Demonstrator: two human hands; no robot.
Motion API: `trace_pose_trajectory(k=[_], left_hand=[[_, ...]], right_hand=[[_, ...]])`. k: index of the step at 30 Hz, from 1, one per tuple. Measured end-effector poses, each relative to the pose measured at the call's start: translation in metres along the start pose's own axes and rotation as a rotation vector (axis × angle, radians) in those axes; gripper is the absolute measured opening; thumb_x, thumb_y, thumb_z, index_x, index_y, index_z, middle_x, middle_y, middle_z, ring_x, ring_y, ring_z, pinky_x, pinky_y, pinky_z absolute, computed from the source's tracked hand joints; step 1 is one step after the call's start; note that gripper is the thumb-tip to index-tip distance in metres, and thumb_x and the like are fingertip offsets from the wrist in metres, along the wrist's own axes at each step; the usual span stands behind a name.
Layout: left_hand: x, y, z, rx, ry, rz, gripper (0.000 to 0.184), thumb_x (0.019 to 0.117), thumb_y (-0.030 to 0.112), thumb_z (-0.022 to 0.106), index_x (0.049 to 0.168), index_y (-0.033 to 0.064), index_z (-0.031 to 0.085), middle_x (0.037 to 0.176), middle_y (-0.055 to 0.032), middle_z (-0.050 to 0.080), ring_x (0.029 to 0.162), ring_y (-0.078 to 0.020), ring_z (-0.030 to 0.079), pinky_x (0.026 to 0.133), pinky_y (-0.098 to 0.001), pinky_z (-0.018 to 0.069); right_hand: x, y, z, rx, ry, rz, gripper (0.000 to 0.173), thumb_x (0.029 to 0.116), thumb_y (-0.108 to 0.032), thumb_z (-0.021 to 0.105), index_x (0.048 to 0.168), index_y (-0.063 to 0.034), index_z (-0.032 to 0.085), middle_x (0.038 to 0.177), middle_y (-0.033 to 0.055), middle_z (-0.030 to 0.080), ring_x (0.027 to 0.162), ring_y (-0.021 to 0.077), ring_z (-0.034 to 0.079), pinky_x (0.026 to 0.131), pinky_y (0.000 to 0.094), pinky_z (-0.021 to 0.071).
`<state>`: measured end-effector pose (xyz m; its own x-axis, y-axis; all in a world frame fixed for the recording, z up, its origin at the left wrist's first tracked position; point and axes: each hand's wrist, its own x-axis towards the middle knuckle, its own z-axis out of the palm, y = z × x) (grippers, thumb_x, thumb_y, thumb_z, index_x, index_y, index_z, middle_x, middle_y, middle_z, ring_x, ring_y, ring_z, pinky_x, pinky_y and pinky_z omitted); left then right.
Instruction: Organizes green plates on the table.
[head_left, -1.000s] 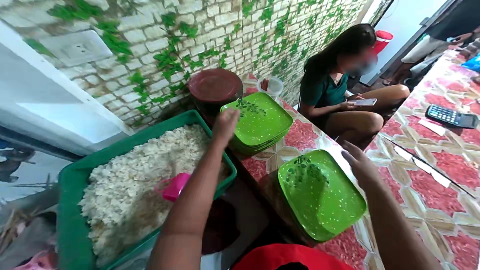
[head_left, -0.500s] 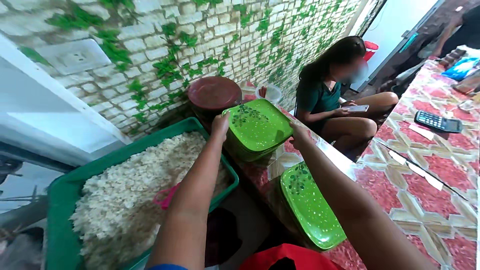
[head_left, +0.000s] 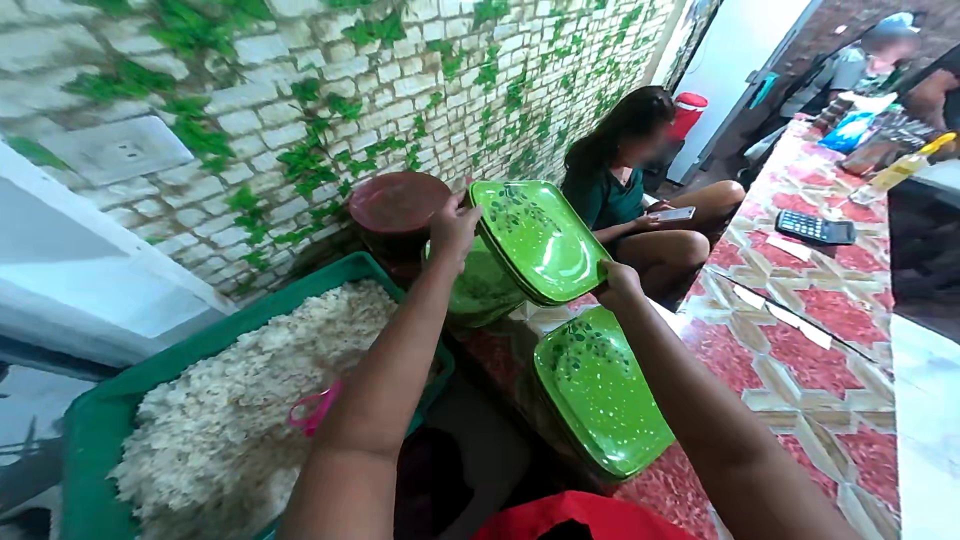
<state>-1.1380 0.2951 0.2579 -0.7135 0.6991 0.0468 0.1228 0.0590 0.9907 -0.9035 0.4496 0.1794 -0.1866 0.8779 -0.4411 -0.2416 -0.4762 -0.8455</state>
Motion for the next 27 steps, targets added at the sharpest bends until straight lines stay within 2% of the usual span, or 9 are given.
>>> trace_pose_trajectory(k=[2, 7, 11, 14, 17, 19, 22, 24, 27], left_hand=[[-0.015, 0.012, 0.009, -0.061, -0.055, 0.111, 0.043, 0.1057, 0.016, 0.053, 0.148, 0.0068, 0.051, 0.15, -0.0145, 0.052, 0.133, -0.0243, 0.054, 0.109, -0.0445, 0.0462], [-0.058, 0.04, 0.031, -0.049, -0.176, 0.282, 0.047, 0.1021, 0.015, 0.06, 0.148, 0.0077, 0.052, 0.146, -0.0135, 0.055, 0.123, -0.0212, 0.062, 0.1, -0.0395, 0.0546], [-0.085, 0.053, 0.046, -0.009, -0.282, 0.245, 0.05, 0.1009, 0.01, 0.058, 0.149, 0.0049, 0.049, 0.147, -0.0148, 0.055, 0.116, -0.022, 0.066, 0.098, -0.0415, 0.0555], [-0.098, 0.047, 0.058, 0.046, -0.316, 0.26, 0.049, 0.0974, 0.006, 0.059, 0.146, 0.0035, 0.052, 0.143, -0.0154, 0.057, 0.109, -0.022, 0.068, 0.094, -0.0409, 0.0575], [-0.108, 0.043, 0.069, 0.086, -0.348, 0.258, 0.052, 0.0958, 0.005, 0.059, 0.147, 0.0027, 0.051, 0.144, -0.017, 0.055, 0.112, -0.0234, 0.066, 0.096, -0.0415, 0.0557], [-0.115, 0.045, 0.075, 0.076, -0.366, 0.252, 0.052, 0.097, 0.007, 0.061, 0.147, 0.0028, 0.051, 0.145, -0.0179, 0.054, 0.114, -0.0236, 0.065, 0.097, -0.0413, 0.0553], [-0.123, 0.045, 0.081, 0.127, -0.371, 0.284, 0.059, 0.0946, 0.02, 0.073, 0.146, 0.0015, 0.05, 0.144, -0.0201, 0.053, 0.118, -0.0271, 0.064, 0.097, -0.0435, 0.0565], [-0.134, 0.032, 0.086, 0.212, -0.365, 0.278, 0.063, 0.0943, 0.021, 0.075, 0.148, 0.0027, 0.048, 0.144, -0.0212, 0.053, 0.116, -0.0291, 0.065, 0.095, -0.0444, 0.0577], [-0.158, -0.011, 0.09, 0.278, -0.394, 0.124, 0.065, 0.0943, 0.021, 0.074, 0.151, 0.0064, 0.046, 0.146, -0.0201, 0.052, 0.121, -0.0297, 0.063, 0.1, -0.0451, 0.0558]], right_hand=[[-0.011, -0.006, -0.019, 0.029, 0.021, 0.013, 0.032, 0.107, -0.019, 0.049, 0.134, -0.0021, 0.048, 0.114, 0.0176, 0.061, 0.094, 0.0265, 0.064, 0.079, 0.0451, 0.0574], [-0.041, -0.009, -0.07, 0.129, 0.064, 0.01, 0.028, 0.1058, -0.014, 0.05, 0.131, -0.0011, 0.052, 0.106, 0.0189, 0.065, 0.089, 0.0267, 0.068, 0.075, 0.0461, 0.0598], [-0.063, -0.009, -0.108, 0.225, 0.096, 0.008, 0.026, 0.1061, -0.015, 0.049, 0.127, -0.0001, 0.051, 0.104, 0.0172, 0.065, 0.088, 0.0246, 0.068, 0.076, 0.0439, 0.0607], [-0.076, -0.007, -0.134, 0.247, 0.131, -0.006, 0.025, 0.107, -0.015, 0.047, 0.127, -0.0003, 0.051, 0.104, 0.0165, 0.065, 0.088, 0.0235, 0.068, 0.076, 0.0428, 0.0606], [-0.084, -0.005, -0.153, 0.231, 0.157, -0.013, 0.027, 0.1086, -0.017, 0.045, 0.13, -0.0012, 0.05, 0.104, 0.0152, 0.065, 0.089, 0.0224, 0.068, 0.077, 0.0415, 0.0601], [-0.088, -0.005, -0.162, 0.225, 0.168, -0.015, 0.027, 0.1084, -0.018, 0.045, 0.13, -0.0022, 0.051, 0.104, 0.0145, 0.065, 0.089, 0.0216, 0.068, 0.076, 0.041, 0.0602], [-0.094, -0.005, -0.176, 0.208, 0.173, -0.033, 0.025, 0.108, -0.018, 0.045, 0.127, -0.0025, 0.052, 0.103, 0.0138, 0.066, 0.088, 0.0212, 0.069, 0.076, 0.0412, 0.061], [-0.098, 0.001, -0.193, 0.12, 0.182, -0.078, 0.026, 0.1082, -0.018, 0.044, 0.128, -0.0029, 0.051, 0.102, 0.012, 0.066, 0.086, 0.0191, 0.069, 0.075, 0.04, 0.0608], [-0.107, 0.012, -0.218, -0.079, 0.256, -0.178, 0.032, 0.1076, -0.015, 0.047, 0.136, -0.001, 0.049, 0.107, 0.0112, 0.064, 0.088, 0.0157, 0.067, 0.077, 0.0372, 0.0596]])
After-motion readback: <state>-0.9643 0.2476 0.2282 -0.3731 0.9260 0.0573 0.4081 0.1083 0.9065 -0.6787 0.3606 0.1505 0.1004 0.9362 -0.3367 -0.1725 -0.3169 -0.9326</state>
